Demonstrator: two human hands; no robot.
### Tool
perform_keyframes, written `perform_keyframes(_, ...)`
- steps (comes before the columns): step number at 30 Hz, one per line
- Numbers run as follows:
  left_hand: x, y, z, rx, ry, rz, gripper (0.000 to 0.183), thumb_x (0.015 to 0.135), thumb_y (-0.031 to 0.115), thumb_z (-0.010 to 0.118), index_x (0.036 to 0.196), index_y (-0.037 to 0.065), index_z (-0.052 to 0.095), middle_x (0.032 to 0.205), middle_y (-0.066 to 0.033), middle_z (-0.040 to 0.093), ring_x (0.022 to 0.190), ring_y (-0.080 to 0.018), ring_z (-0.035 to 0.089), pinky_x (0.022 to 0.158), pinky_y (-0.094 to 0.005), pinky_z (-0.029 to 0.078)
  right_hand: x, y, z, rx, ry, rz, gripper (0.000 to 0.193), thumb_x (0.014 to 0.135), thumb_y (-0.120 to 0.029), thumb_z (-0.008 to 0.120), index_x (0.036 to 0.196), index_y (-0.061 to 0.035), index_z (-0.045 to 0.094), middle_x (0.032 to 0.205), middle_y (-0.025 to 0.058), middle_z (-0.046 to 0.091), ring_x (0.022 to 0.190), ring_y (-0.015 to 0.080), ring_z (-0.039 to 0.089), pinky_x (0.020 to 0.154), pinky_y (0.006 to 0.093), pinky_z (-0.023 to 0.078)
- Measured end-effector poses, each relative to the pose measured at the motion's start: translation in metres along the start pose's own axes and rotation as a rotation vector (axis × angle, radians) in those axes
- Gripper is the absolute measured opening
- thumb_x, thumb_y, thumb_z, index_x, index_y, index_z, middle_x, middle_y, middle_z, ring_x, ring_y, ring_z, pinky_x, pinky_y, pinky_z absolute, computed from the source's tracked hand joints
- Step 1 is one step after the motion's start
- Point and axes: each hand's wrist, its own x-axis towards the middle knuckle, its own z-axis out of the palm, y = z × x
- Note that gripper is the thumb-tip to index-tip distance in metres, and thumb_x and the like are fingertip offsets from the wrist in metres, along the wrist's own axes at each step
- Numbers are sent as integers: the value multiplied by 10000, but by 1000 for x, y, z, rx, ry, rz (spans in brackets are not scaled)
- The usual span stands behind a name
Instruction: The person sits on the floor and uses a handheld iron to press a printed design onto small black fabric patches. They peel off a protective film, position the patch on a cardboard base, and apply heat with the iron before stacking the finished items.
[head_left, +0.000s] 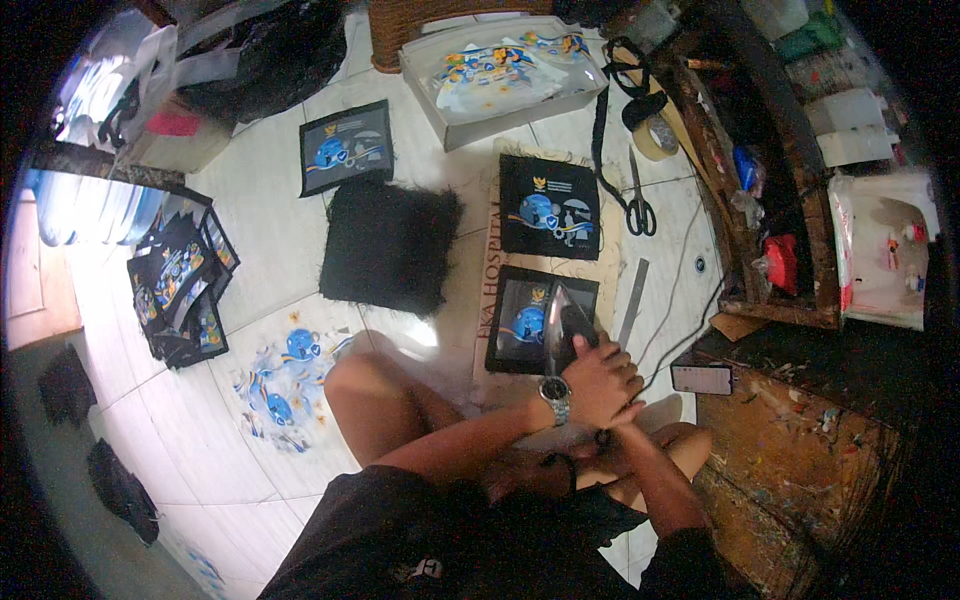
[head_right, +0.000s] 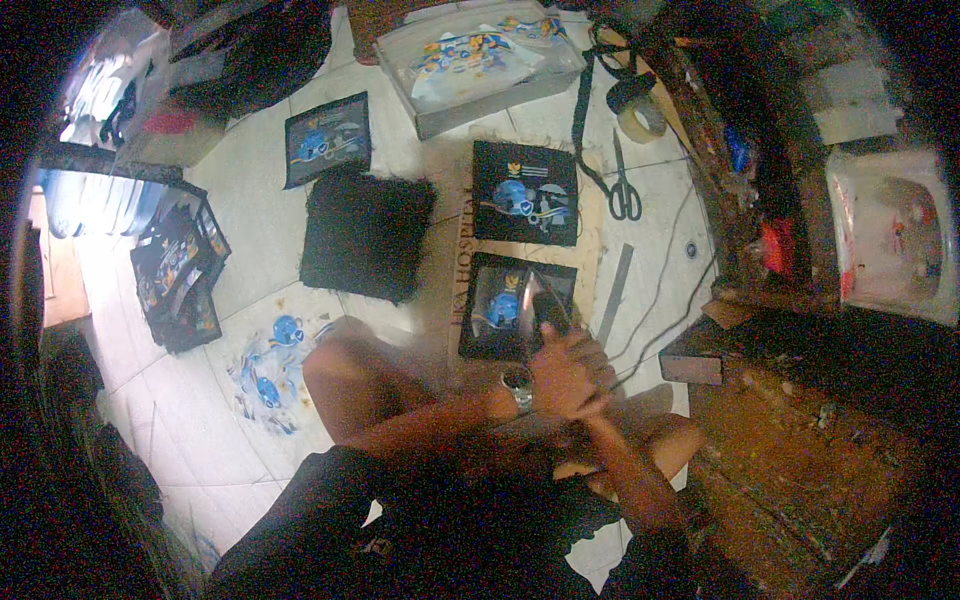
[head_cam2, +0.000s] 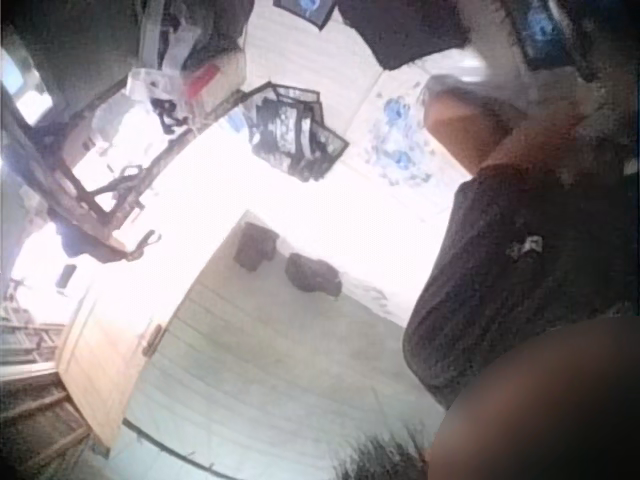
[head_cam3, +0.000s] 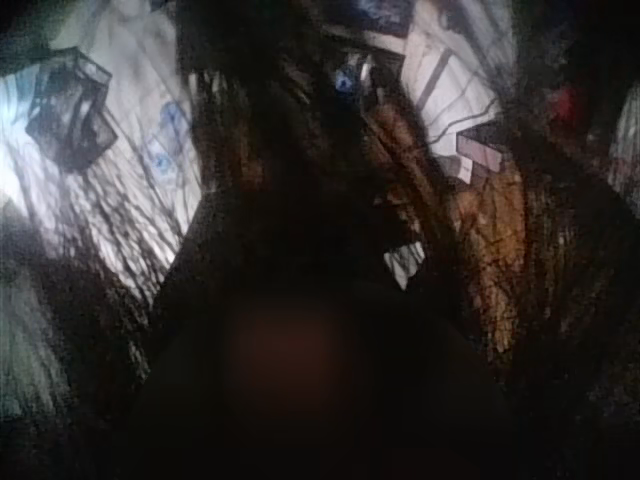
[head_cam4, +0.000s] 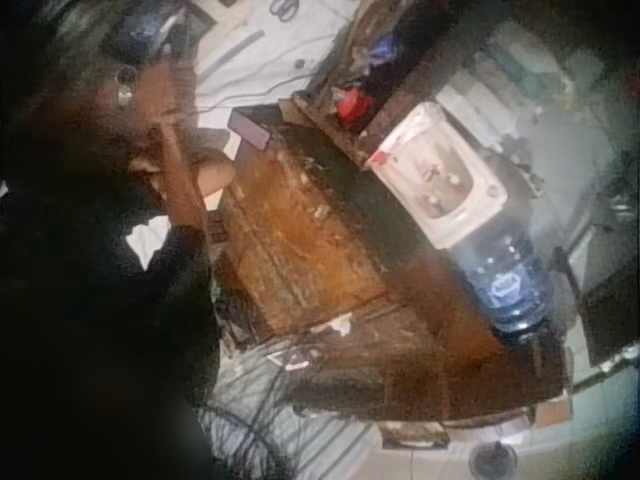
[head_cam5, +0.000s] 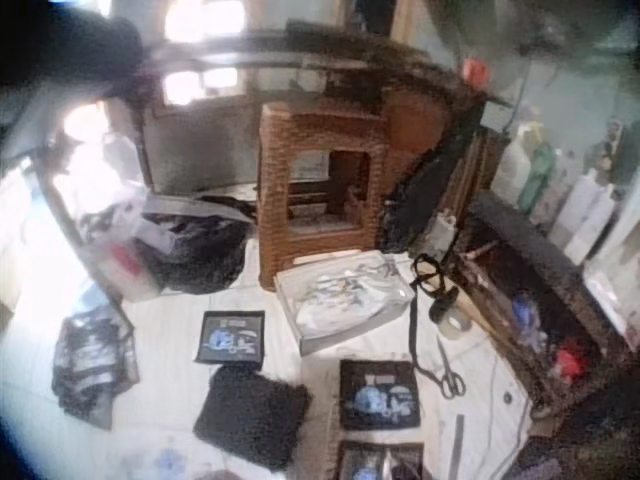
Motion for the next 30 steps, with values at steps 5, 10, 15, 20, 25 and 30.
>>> perform_keyframes(5, -1, -38, 11, -117, 29, 101, 380, 804, 463, 648, 924, 103, 673, 912, -112, 659, 941, -319, 600, 953, -569, 442, 30, 2, -2, 8, 10, -22, 561, 1044, -437, 457, 1263, 74, 533, 1077, 296, 625, 957, 453, 615, 859, 514, 479)
perform_keyframes(10, -1, -45, 26, -153, 171, 110, 390, 762, 394, 670, 896, 28, 654, 859, -104, 628, 890, -290, 594, 883, -446, 449, 30, 11, -1, 16, -34, -59, 555, 1043, -433, 462, 1262, 72, 536, 1075, 292, 624, 954, 448, 614, 857, 511, 478)
perform_keyframes(15, 0, -80, 19, -265, 170, 97, 388, 764, 392, 669, 898, 28, 653, 862, -104, 626, 890, -291, 592, 889, -450, 448, 37, -1, 14, 35, -62, -162, 549, 1042, -429, 466, 1260, 69, 539, 1073, 288, 624, 952, 443, 614, 856, 508, 476)
perform_keyframes(20, -9, -117, 13, -222, 69, 70, 386, 767, 391, 667, 900, 29, 652, 864, -105, 624, 891, -292, 589, 896, -453, 446, 84, -22, 28, 32, -21, -256, 542, 1041, -425, 470, 1259, 66, 542, 1071, 284, 623, 950, 438, 613, 855, 505, 475)
perform_keyframes(25, -17, -131, -8, -204, 81, 33, 384, 770, 389, 666, 901, 29, 650, 866, -105, 623, 891, -293, 587, 902, -457, 444, 111, -37, 23, -25, -16, -288, 536, 1040, -422, 474, 1257, 63, 545, 1069, 280, 623, 947, 434, 613, 853, 503, 474)
perform_keyframes(30, -19, -131, -12, -205, 51, 19, 382, 772, 387, 664, 903, 29, 649, 869, -106, 621, 892, -294, 585, 908, -461, 442, 110, -35, 23, -32, -4, -275, 530, 1039, -418, 478, 1256, 61, 548, 1067, 276, 622, 945, 429, 613, 852, 500, 472)
